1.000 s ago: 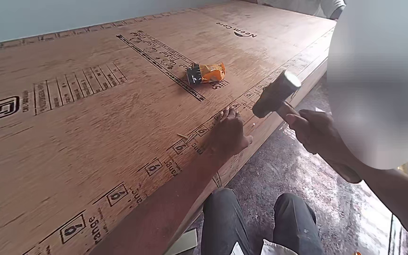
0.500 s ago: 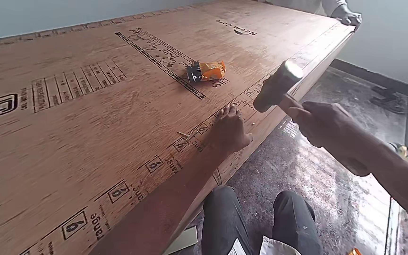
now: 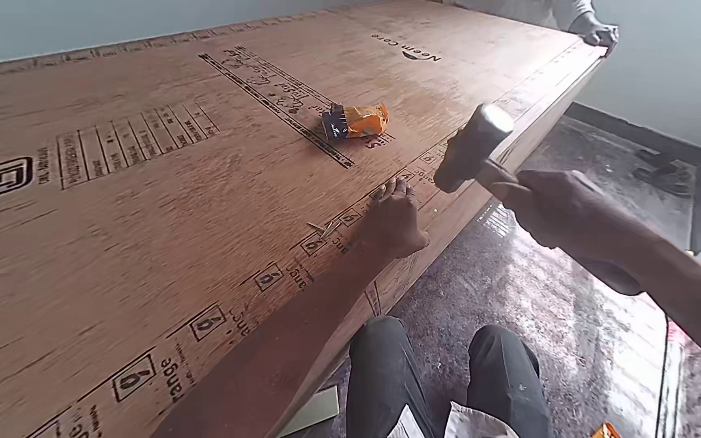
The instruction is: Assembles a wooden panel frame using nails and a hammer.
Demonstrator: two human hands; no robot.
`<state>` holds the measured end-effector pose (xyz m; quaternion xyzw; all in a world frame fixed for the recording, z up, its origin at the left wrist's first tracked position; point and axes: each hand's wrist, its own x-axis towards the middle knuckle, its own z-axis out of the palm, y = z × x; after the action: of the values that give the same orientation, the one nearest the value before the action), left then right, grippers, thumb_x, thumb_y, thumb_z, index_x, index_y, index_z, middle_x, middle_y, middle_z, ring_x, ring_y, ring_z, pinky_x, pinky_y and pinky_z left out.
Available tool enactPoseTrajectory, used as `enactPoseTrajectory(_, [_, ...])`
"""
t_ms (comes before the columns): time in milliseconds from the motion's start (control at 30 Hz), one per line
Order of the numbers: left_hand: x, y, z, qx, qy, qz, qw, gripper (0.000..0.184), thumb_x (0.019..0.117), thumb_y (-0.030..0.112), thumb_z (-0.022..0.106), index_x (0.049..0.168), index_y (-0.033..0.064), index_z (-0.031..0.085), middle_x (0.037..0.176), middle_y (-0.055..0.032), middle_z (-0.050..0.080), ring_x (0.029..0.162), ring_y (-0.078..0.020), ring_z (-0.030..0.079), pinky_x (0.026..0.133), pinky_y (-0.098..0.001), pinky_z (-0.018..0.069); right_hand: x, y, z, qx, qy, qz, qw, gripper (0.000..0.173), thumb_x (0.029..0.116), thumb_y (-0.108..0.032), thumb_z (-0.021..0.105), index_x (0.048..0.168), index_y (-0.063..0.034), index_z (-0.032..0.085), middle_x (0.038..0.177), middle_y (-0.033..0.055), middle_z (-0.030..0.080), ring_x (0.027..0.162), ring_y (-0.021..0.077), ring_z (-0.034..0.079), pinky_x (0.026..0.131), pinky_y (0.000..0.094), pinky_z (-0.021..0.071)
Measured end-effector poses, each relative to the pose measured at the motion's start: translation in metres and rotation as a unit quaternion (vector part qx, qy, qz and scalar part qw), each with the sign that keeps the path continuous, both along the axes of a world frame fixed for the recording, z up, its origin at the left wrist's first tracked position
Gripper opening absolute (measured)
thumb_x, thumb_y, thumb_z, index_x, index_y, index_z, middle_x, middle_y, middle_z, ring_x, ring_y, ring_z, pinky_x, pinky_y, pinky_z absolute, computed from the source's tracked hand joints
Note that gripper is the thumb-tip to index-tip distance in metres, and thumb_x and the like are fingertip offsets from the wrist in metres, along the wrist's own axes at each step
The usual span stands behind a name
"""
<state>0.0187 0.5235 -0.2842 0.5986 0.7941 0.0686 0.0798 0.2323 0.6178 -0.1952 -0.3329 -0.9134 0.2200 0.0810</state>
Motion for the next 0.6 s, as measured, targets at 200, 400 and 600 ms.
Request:
enactPoseTrajectory(200, [0.002, -0.002, 0.004, -0.009, -0.015, 0.001, 1.0, 0.091, 0.0874, 0.044, 0.075, 0.154, -0.0069, 0.038, 0.164, -0.0252, 0.032, 0.156, -0.0366, 0.024, 0.127, -0.0494, 0.018, -0.006, -0.006, -0.003, 0.062, 0.156, 0.009, 0.986, 0.049, 0.108, -0.053, 0.034, 0.088, -0.0126, 0.053, 0.055, -0.0035, 0.047, 0.042, 0.0096, 0.05, 0.039, 0.03, 0.0443])
enactPoseTrajectory(400, [-0.001, -0.007, 0.01, 0.02, -0.082, -0.014, 0.996, 0.071, 0.0848, 0.039, 0.08, 0.138, -0.0021, 0.059, 0.156, -0.0207, 0.045, 0.15, -0.0337, 0.037, 0.12, -0.0515, 0.0326, -0.023, 0.019, -0.044, -0.015, -0.134, -0.005, 0.991, 0.045, 0.1091, -0.043, 0.046, 0.086, -0.0039, 0.053, 0.065, 0.011, 0.051, 0.053, 0.0242, 0.054, 0.053, 0.0427, 0.0471])
enactPoseTrajectory(600, [-0.051, -0.058, 0.043, 0.189, -0.239, 0.013, 0.952, 0.029, 0.0925, 0.009, 0.072, 0.12, 0.0003, 0.073, 0.117, -0.013, 0.074, 0.11, -0.0204, 0.07, 0.1, -0.0419, 0.0529, -0.019, 0.013, -0.045, -0.034, -0.122, -0.03, 0.991, 0.045, 0.1085, -0.044, 0.046, 0.09, -0.0028, 0.052, 0.067, 0.0122, 0.051, 0.057, 0.0261, 0.056, 0.057, 0.0447, 0.0485])
